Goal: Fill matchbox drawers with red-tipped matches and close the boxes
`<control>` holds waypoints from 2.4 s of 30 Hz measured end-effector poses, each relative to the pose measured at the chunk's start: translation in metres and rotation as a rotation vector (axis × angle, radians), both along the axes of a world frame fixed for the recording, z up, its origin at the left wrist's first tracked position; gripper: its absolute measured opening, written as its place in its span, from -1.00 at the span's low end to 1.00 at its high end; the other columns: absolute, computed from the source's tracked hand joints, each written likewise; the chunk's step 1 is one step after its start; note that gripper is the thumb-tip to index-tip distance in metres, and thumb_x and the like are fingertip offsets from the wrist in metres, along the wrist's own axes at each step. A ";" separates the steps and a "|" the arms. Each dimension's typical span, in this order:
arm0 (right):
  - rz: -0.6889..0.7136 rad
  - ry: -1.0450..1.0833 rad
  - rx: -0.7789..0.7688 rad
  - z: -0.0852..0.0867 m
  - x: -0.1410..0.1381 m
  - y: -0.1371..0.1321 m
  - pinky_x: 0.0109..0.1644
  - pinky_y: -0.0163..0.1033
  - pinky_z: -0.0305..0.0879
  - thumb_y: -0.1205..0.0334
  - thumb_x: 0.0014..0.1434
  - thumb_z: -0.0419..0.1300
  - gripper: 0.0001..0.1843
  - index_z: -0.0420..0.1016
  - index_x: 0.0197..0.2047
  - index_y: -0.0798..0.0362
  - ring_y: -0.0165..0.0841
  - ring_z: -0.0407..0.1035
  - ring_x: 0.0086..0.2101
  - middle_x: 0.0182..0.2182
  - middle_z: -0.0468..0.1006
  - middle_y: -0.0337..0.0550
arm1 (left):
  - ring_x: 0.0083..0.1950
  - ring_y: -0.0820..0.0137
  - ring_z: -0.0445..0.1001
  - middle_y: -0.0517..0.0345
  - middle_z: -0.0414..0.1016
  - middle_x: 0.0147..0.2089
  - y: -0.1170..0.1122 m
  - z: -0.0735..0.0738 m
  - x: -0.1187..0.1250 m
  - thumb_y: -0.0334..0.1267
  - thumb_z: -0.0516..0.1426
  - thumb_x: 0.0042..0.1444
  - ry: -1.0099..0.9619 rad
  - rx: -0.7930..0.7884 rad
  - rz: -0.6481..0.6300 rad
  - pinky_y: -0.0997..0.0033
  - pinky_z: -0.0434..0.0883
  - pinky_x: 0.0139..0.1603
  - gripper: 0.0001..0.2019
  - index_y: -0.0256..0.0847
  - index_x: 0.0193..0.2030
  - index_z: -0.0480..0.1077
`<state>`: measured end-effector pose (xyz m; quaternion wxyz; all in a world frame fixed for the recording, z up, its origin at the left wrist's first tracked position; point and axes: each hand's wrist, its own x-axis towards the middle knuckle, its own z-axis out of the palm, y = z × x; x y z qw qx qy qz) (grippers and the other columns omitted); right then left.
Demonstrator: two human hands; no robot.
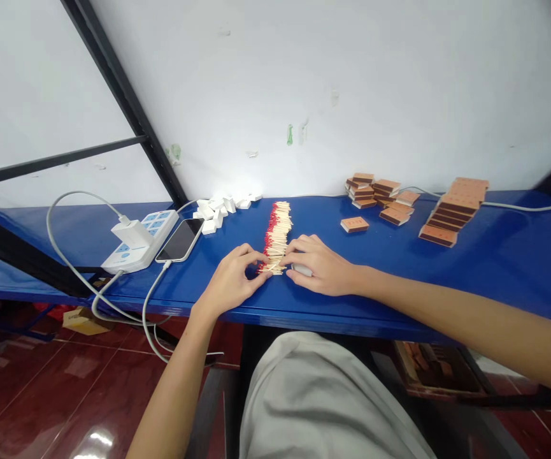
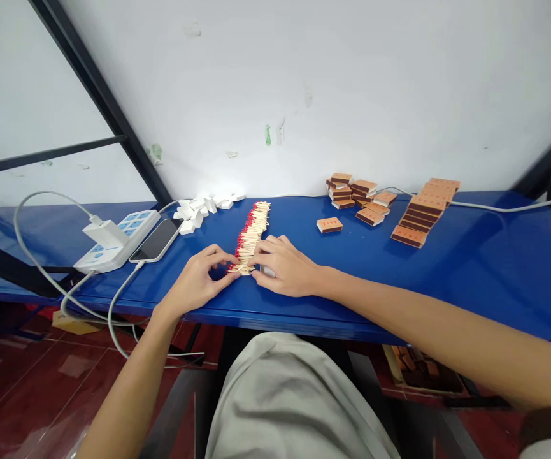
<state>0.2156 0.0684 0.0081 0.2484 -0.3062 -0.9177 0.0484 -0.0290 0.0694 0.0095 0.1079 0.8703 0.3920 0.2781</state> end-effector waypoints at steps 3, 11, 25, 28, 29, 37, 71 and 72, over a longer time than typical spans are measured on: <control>-0.002 0.004 0.006 0.000 0.000 0.000 -0.07 -0.07 0.09 0.20 0.33 0.12 -0.78 0.56 -0.09 0.06 -0.23 0.30 -0.17 -0.18 0.51 -0.05 | -0.13 0.32 0.43 0.09 0.41 -0.12 -0.001 0.001 0.000 -0.19 0.19 0.26 -0.017 0.010 -0.038 0.33 0.38 -0.10 -0.83 -0.15 -0.07 0.53; 0.026 0.027 0.003 0.001 0.000 -0.001 -0.07 -0.10 0.07 0.24 0.30 0.14 -0.84 0.55 -0.17 0.05 -0.25 0.33 -0.20 -0.26 0.56 -0.10 | -0.11 0.31 0.43 0.08 0.41 -0.11 0.000 0.000 -0.001 -0.27 0.16 0.29 -0.021 0.016 -0.118 0.28 0.38 -0.01 -0.86 -0.13 -0.15 0.57; 0.080 0.068 -0.013 0.003 -0.001 -0.002 -0.02 -0.09 0.09 0.27 0.25 0.16 -0.86 0.53 -0.16 0.04 -0.24 0.40 -0.17 -0.26 0.60 -0.10 | -0.08 0.30 0.45 0.06 0.43 -0.09 0.000 0.000 -0.001 -0.28 0.14 0.30 -0.047 0.008 -0.138 0.27 0.40 0.02 -0.84 -0.13 -0.14 0.57; 0.071 0.083 0.003 0.003 0.000 -0.003 -0.03 -0.09 0.11 0.29 0.23 0.17 -0.88 0.52 -0.18 0.05 -0.24 0.40 -0.20 -0.28 0.60 -0.11 | -0.08 0.31 0.45 0.06 0.43 -0.10 0.000 0.001 -0.001 -0.29 0.14 0.30 -0.047 0.004 -0.143 0.27 0.40 0.02 -0.83 -0.12 -0.14 0.59; 0.072 0.089 0.007 0.003 0.000 -0.003 -0.04 -0.09 0.11 0.29 0.23 0.17 -0.89 0.52 -0.19 0.04 -0.25 0.40 -0.22 -0.29 0.60 -0.12 | -0.09 0.31 0.45 0.06 0.43 -0.10 0.000 0.001 -0.001 -0.29 0.14 0.30 -0.050 0.003 -0.142 0.27 0.41 0.01 -0.83 -0.12 -0.15 0.59; 0.141 0.120 0.023 0.002 0.001 -0.003 -0.01 -0.07 0.17 0.31 0.18 0.19 -0.90 0.50 -0.21 0.02 -0.23 0.42 -0.18 -0.27 0.61 -0.12 | -0.08 0.30 0.45 0.06 0.43 -0.09 0.000 0.000 -0.001 -0.28 0.14 0.30 -0.048 -0.007 -0.146 0.25 0.41 0.02 -0.83 -0.12 -0.16 0.60; 0.122 -0.054 -0.018 0.003 0.001 -0.003 0.02 -0.02 0.16 0.27 0.23 0.17 -0.71 0.57 0.00 0.03 -0.19 0.33 -0.13 -0.08 0.49 -0.01 | -0.23 0.38 0.41 0.14 0.47 -0.19 0.001 -0.001 0.000 -0.28 0.09 0.31 -0.044 -0.036 0.000 0.35 0.35 -0.17 -0.84 -0.17 -0.15 0.51; 0.116 -0.050 -0.018 0.004 0.001 -0.003 0.01 -0.02 0.15 0.26 0.23 0.17 -0.72 0.57 -0.01 0.04 -0.19 0.33 -0.14 -0.09 0.49 -0.01 | -0.24 0.38 0.40 0.14 0.46 -0.20 0.001 -0.001 0.000 -0.28 0.09 0.31 -0.045 -0.036 0.003 0.35 0.35 -0.19 -0.84 -0.18 -0.14 0.51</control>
